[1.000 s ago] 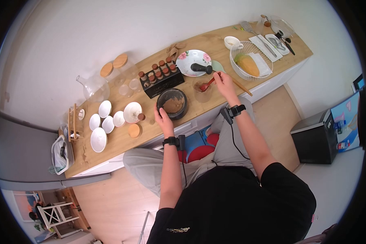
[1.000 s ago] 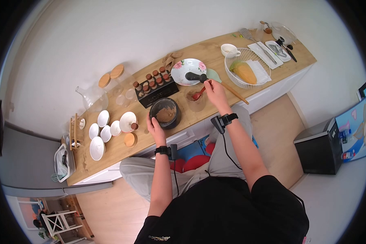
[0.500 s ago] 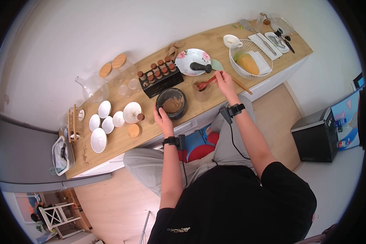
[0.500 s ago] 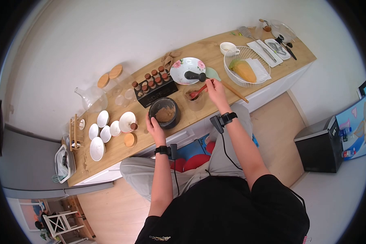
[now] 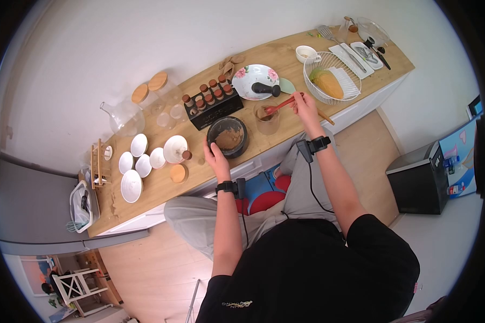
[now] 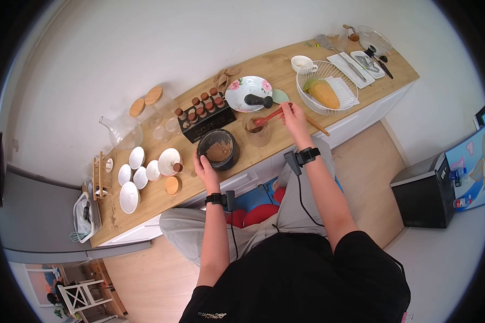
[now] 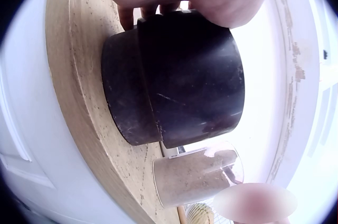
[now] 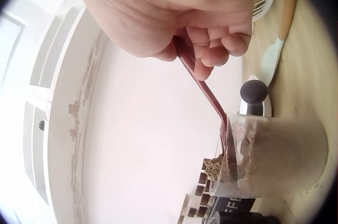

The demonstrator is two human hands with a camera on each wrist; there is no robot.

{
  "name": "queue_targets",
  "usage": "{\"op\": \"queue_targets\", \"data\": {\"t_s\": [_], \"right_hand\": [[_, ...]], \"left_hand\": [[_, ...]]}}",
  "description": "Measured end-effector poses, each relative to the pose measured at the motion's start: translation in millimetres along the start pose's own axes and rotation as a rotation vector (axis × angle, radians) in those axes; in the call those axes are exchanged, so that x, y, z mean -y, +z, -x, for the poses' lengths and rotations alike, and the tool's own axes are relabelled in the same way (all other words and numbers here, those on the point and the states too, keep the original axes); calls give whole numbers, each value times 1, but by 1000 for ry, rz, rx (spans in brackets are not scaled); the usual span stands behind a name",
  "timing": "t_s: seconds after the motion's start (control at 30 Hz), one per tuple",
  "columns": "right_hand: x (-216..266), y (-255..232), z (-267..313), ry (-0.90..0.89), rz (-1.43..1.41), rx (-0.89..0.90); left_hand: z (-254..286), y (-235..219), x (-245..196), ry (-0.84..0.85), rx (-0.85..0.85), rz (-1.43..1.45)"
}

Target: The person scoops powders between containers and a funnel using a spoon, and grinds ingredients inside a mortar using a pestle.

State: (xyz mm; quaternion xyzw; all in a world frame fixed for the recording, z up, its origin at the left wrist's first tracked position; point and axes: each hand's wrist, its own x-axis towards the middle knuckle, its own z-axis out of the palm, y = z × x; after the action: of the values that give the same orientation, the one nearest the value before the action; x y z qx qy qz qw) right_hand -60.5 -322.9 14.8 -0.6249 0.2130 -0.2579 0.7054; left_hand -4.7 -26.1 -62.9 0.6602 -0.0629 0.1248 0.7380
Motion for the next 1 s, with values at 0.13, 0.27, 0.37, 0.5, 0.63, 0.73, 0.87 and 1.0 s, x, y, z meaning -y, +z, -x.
{"op": "queue_targets", "data": {"t_s": [0.13, 0.27, 0.37, 0.5, 0.63, 0.73, 0.87, 1.0], "right_hand": [[7, -6, 0, 20, -14, -14], [9, -9, 0, 33, -23, -15], [9, -10, -1, 33, -30, -10], [11, -9, -1, 12, -41, 2], [32, 3, 6, 39, -8, 3], [34, 17, 7, 39, -19, 29], [31, 45, 21, -20, -18, 138], [1, 83, 39, -211, 105, 222]], "left_hand": [[0, 1, 1, 3, -7, 2], [0, 1, 0, 9, -5, 11], [0, 1, -1, 4, -10, -7], [0, 1, -1, 15, -10, -14], [1, 1, -3, 4, -10, -22], [2, 1, -5, 9, -21, -85], [1, 1, -4, 17, -24, -59], [1, 2, -6, -4, -19, -31]]}}
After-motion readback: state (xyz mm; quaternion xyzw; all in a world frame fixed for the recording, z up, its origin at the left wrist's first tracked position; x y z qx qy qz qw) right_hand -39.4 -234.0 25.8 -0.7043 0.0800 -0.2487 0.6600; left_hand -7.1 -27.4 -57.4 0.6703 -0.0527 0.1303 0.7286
